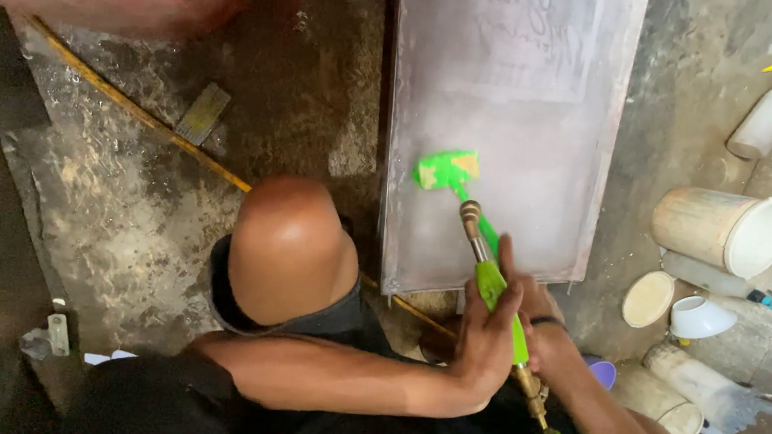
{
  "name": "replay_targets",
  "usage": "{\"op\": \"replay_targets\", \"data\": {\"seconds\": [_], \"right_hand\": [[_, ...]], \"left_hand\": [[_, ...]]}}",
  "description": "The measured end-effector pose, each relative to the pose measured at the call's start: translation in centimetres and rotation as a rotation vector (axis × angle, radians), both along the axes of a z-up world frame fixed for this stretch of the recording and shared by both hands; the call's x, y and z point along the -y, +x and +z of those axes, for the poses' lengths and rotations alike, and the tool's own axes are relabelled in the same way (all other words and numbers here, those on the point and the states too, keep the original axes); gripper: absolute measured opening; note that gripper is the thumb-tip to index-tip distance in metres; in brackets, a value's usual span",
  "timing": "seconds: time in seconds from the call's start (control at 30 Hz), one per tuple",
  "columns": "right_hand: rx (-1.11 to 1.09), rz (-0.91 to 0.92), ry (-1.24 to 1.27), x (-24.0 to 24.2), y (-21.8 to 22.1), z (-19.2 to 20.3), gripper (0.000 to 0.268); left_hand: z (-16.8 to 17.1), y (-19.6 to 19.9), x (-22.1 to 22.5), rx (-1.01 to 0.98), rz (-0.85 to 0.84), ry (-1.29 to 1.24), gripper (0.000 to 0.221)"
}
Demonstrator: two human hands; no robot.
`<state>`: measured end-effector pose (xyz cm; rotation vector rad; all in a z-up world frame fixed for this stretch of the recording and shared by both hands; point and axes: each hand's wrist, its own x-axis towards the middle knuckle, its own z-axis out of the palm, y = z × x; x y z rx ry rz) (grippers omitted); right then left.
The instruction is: Washing and scrubbing screen printing frames to remove ink or emulsion residues.
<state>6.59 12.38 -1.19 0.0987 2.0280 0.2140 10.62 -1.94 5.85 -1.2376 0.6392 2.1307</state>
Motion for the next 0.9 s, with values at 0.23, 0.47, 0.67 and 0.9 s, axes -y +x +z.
{"op": "replay_targets", "data": {"seconds": [0.23, 0.47, 0.67, 0.9], "right_hand": [[-0.018, -0.034, 0.103, 8.0, -6.8, 0.8, 0.077], [0.101, -0.048, 0.165, 8.8, -6.2, 2.2, 0.079], [0.077, -0.041, 0.092, 11.3, -7.8, 3.5, 0.084], [0.105, 0.007, 0.091, 10.0, -8.2, 1.0, 0.082]], "left_hand": [[-1.1, 0.5, 0.5, 0.081, 0.035, 0.02, 0.034], [-1.0, 1.4, -0.4, 0.017, 0.05, -0.021, 0.04], [-1.0, 1.4, 0.1, 0.053, 0.044, -0.002, 0.034], [-2.0, 3.1, -1.1, 0.006, 0.084, 0.04, 0.04]]}}
